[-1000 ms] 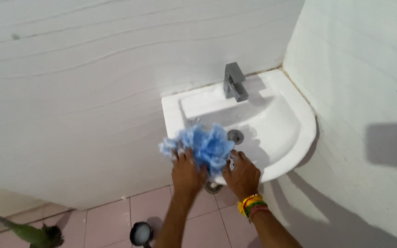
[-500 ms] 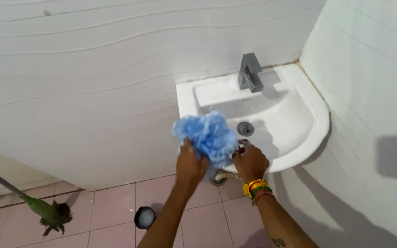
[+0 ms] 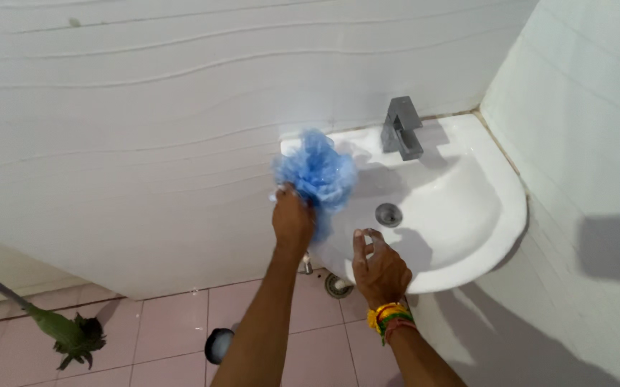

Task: The person wipes the surfaces and edges of a bathroom sink and faucet with a blue mesh sponge.

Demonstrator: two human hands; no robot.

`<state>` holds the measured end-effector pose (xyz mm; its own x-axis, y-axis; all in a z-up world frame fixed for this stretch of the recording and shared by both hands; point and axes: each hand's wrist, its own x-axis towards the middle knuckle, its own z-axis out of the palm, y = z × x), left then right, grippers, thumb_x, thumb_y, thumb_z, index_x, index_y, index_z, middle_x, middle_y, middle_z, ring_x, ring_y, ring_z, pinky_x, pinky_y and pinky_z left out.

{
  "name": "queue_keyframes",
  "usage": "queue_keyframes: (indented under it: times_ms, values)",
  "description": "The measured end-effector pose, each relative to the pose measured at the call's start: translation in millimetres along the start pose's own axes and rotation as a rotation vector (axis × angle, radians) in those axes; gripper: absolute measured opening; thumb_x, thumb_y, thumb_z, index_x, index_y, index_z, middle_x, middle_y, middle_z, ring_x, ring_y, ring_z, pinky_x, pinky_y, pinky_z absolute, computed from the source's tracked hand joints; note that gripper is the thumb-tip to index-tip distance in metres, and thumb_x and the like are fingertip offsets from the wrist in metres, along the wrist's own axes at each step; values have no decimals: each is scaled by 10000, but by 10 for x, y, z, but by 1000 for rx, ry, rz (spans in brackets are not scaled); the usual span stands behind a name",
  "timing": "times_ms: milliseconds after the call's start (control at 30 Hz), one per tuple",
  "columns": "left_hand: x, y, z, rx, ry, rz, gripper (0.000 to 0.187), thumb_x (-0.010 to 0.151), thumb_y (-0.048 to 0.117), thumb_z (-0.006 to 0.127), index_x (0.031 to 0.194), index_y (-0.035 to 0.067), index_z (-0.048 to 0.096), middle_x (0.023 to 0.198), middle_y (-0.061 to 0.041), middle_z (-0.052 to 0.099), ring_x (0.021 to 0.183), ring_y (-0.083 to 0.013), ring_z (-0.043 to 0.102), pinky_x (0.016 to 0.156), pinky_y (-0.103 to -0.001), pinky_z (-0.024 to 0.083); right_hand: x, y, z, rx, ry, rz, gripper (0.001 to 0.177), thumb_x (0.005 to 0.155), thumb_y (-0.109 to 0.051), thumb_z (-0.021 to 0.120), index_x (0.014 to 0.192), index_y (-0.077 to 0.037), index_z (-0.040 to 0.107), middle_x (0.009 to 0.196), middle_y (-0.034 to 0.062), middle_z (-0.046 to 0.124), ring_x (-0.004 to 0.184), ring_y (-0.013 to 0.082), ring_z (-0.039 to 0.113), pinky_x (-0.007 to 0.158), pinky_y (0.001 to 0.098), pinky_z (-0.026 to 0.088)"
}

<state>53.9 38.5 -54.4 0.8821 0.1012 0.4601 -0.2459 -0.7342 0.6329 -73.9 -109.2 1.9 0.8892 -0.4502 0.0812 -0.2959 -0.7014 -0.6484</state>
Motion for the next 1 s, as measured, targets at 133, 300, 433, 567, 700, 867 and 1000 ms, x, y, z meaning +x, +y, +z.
queue_keyframes:
  times_ms: [133, 300, 433, 567, 700, 867, 1000]
  values:
    - [77, 86, -183, 51, -166, -184, 812, 760, 57, 710, 1467, -51, 326, 1169, -339, 593, 949, -482, 652, 798, -517, 568, -10, 69, 22, -26, -16, -47, 565, 969, -554, 431, 1195, -127, 723, 827, 56, 775, 800, 323, 741, 735, 463, 558]
    - [-577, 172, -329, -144, -47, 30, 610, 768, -30, 663, 1303, 49, 381, 1113, -270, 676, 889, -308, 708, 776, -393, 629, -21, 118, 115, -95, -34, -29, 507, 990, -512, 425, 1155, -164, 755, 815, 78, 772, 814, 340, 735, 765, 469, 559]
    - [-943, 157, -82, -430, -115, -305, 701, 848, -73, 548, 1432, -192, 179, 863, -211, 659, 743, -301, 651, 609, -389, 585, 6, 232, 155, -183, 59, -204, 459, 961, -425, 465, 1188, -137, 739, 849, 98, 767, 798, 328, 743, 738, 456, 574]
    - [-471, -264, 193, -403, -154, -488, 568, 921, 2, 493, 1400, -200, 263, 758, -164, 682, 603, -279, 669, 560, -374, 602, 8, 187, 113, -65, -6, -141, 472, 989, -461, 458, 1178, -126, 733, 847, 61, 789, 809, 320, 745, 782, 443, 576]
    - [-255, -523, 212, -387, 17, -262, 361, 880, 100, 616, 1175, -104, 576, 843, -161, 745, 699, -258, 738, 635, -401, 611, 10, 129, 6, -28, -99, -58, 474, 978, -451, 458, 1229, -138, 713, 856, 60, 788, 825, 300, 752, 793, 440, 570]
    - [-484, -117, -665, 239, -381, -495, 421, 968, 411, 660, 933, -6, 704, 1007, -226, 746, 878, -354, 745, 818, -468, 609, -18, 193, 0, 18, -86, -149, 456, 974, -428, 470, 1226, -133, 709, 851, 57, 785, 799, 280, 764, 768, 414, 580]
    - [-372, 146, -1206, 474, -317, -187, 495, 850, 482, 798, 732, 3, 762, 1249, -180, 656, 1227, -453, 562, 933, -710, 427, -64, 185, 58, -84, -77, -193, 425, 957, -424, 504, 1188, -159, 744, 808, 55, 787, 795, 277, 747, 747, 412, 582]
